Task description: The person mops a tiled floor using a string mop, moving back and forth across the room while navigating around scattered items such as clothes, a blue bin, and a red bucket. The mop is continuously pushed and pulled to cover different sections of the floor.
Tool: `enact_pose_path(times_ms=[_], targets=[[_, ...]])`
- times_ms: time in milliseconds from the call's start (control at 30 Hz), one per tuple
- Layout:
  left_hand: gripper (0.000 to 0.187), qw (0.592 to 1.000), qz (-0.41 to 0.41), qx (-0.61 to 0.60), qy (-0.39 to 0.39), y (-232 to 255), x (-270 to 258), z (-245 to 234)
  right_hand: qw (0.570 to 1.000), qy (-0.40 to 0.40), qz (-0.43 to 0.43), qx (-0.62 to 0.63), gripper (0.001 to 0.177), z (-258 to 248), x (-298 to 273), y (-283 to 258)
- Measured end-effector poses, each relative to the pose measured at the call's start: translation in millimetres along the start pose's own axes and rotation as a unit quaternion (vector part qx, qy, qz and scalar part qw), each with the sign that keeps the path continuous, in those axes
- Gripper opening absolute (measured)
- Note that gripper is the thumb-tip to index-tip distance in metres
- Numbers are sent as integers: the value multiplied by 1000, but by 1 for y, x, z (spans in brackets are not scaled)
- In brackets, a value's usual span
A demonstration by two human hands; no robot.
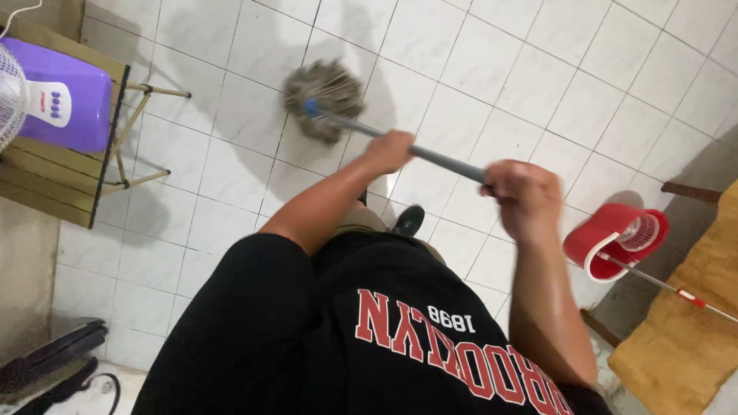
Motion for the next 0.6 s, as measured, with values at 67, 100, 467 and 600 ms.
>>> enact_pose_path(times_ms=[67, 100, 467, 600], targets=[[25, 995, -84, -9, -50, -13, -21, -1, 994, 16, 71, 84, 44, 3, -5, 25], [25, 995, -84, -9, -51, -31, -12, 16, 994, 17, 71, 85, 44, -4, -12, 37], [18, 990, 20, 142, -3, 69, 34, 172, 955, 201, 183, 121, 20, -137, -140, -12], [22, 984, 94, 147, -24, 172, 57, 230, 912, 349, 211, -44, 20, -167, -189, -93]])
Point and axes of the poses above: each hand's wrist, its own x-axis towards the middle knuckle, its own z-axis out of the palm, y = z × x, the point moved 1 cm from there along x, towards the middle knuckle, and after that the axes turned 2 degrees about z, right-handed, at the moved point
